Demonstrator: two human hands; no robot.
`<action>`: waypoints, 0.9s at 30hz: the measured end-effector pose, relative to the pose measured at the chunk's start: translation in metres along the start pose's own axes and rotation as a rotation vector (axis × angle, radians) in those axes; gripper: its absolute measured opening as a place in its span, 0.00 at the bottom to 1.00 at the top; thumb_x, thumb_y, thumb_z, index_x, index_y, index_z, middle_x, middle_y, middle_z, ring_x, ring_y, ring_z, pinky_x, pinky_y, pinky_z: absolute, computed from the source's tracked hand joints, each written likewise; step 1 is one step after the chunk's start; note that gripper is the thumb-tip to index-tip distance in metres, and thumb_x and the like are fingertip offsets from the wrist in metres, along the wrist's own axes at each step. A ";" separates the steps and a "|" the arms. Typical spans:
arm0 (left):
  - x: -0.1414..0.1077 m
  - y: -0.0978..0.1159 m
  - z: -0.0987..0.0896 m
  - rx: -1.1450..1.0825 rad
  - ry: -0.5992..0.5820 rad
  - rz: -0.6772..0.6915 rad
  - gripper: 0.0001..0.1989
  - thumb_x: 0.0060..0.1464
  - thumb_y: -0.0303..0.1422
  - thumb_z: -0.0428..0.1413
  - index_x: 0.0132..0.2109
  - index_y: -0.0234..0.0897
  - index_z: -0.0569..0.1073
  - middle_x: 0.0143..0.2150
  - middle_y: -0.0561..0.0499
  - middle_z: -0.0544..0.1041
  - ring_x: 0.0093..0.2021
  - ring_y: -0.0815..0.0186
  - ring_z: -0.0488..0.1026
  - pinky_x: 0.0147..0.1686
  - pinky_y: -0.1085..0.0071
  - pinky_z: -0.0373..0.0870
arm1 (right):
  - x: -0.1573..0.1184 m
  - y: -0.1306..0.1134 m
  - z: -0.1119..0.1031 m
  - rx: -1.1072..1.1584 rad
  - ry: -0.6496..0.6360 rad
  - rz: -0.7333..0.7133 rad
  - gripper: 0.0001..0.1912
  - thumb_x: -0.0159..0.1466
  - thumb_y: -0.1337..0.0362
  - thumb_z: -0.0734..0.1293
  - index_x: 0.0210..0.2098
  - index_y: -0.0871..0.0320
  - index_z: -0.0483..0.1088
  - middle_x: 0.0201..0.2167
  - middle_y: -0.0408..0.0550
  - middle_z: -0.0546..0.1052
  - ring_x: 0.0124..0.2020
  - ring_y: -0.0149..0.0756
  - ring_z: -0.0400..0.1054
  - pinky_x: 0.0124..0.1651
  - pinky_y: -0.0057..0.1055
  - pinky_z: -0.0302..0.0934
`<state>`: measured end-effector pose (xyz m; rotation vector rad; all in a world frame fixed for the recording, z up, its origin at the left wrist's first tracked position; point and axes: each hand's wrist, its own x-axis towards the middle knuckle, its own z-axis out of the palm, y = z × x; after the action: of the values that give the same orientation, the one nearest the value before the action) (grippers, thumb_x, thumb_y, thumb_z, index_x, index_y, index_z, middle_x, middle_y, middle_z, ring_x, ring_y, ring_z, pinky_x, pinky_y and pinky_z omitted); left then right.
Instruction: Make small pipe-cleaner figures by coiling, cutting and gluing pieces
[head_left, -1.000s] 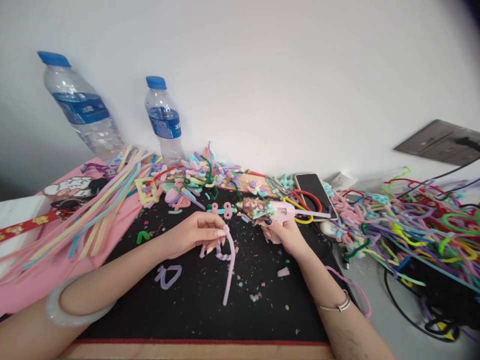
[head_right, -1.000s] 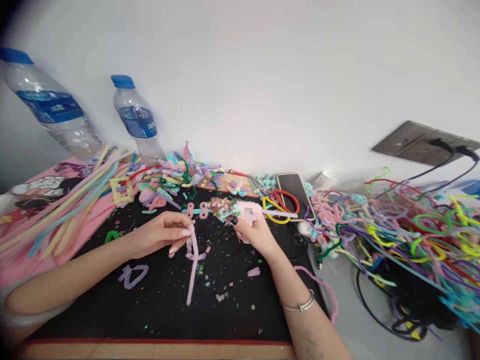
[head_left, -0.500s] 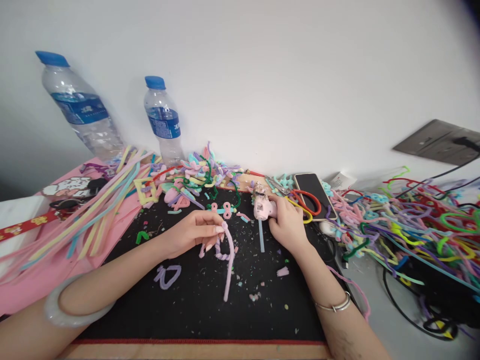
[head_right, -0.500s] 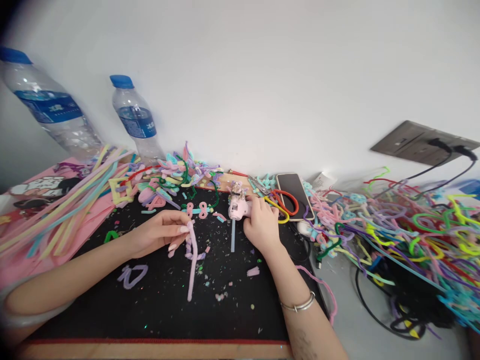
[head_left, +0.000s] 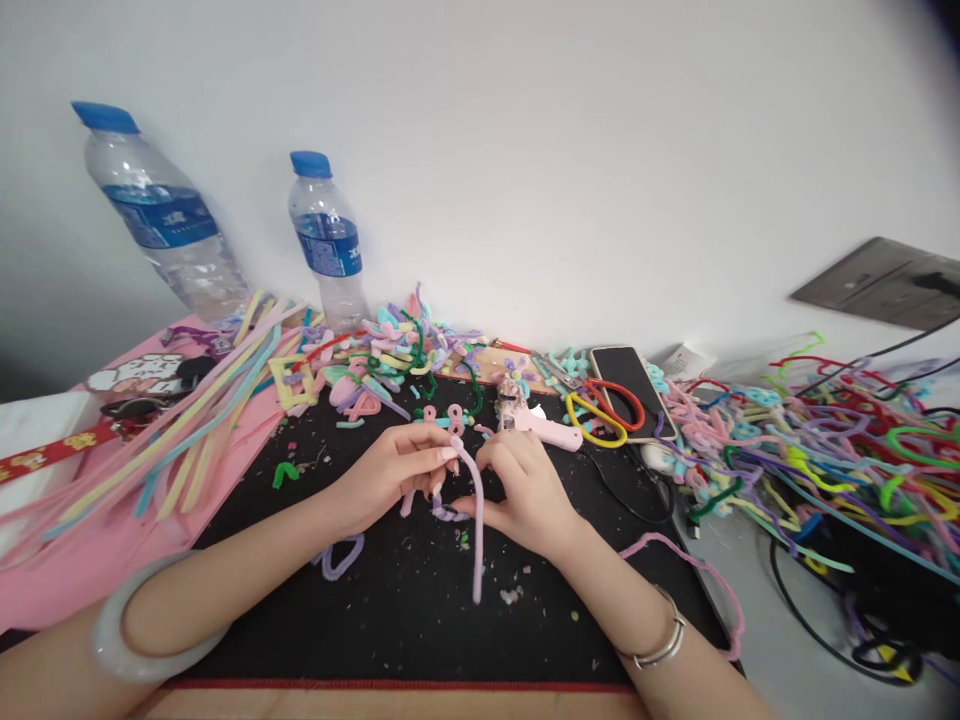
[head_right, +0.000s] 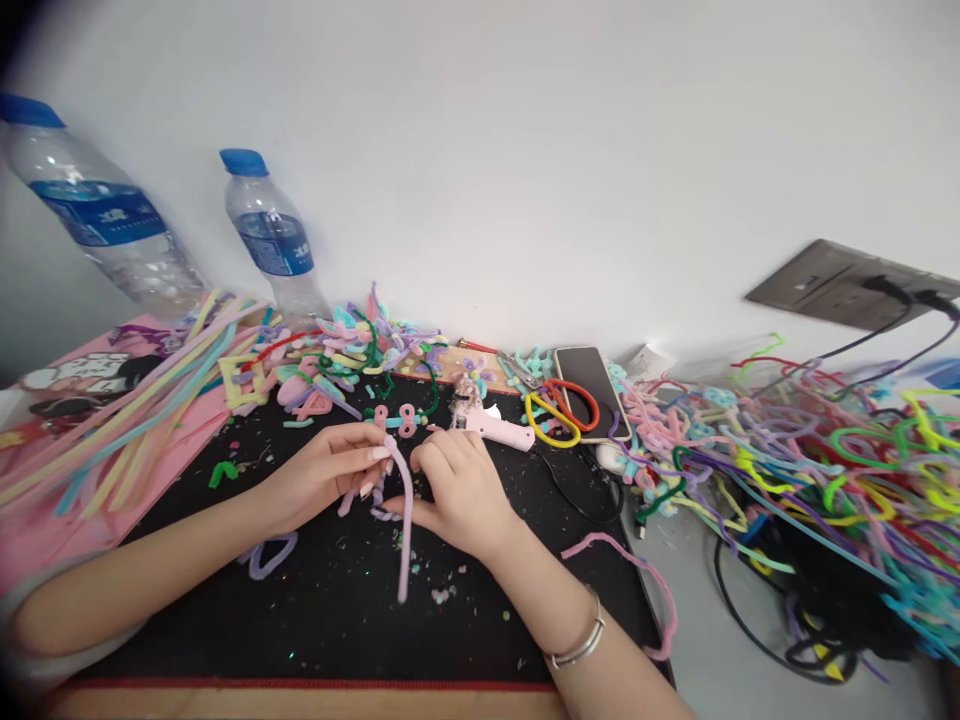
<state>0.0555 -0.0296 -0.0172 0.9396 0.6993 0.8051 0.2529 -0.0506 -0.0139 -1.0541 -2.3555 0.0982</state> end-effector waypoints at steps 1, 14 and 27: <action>0.000 -0.001 0.001 0.006 0.005 0.006 0.04 0.52 0.30 0.58 0.33 0.34 0.76 0.26 0.55 0.71 0.20 0.76 0.65 0.19 0.80 0.63 | 0.000 -0.002 0.003 -0.004 0.025 -0.013 0.14 0.62 0.52 0.63 0.32 0.57 0.62 0.29 0.48 0.69 0.33 0.38 0.62 0.36 0.35 0.54; 0.000 -0.010 0.001 0.138 0.077 0.040 0.09 0.53 0.36 0.58 0.36 0.33 0.75 0.26 0.51 0.73 0.21 0.73 0.65 0.16 0.79 0.59 | 0.000 -0.009 0.006 -0.128 0.187 0.010 0.11 0.61 0.73 0.55 0.25 0.56 0.59 0.24 0.47 0.65 0.27 0.37 0.56 0.31 0.32 0.52; -0.001 -0.005 0.006 0.255 0.143 -0.020 0.13 0.53 0.40 0.57 0.32 0.32 0.75 0.18 0.55 0.68 0.16 0.74 0.62 0.08 0.83 0.55 | 0.001 -0.012 0.006 -0.135 0.162 0.031 0.12 0.63 0.74 0.54 0.25 0.56 0.60 0.23 0.46 0.64 0.27 0.37 0.54 0.31 0.31 0.53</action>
<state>0.0614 -0.0346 -0.0185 1.1095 0.9507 0.7829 0.2411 -0.0573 -0.0155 -1.1194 -2.2252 -0.1321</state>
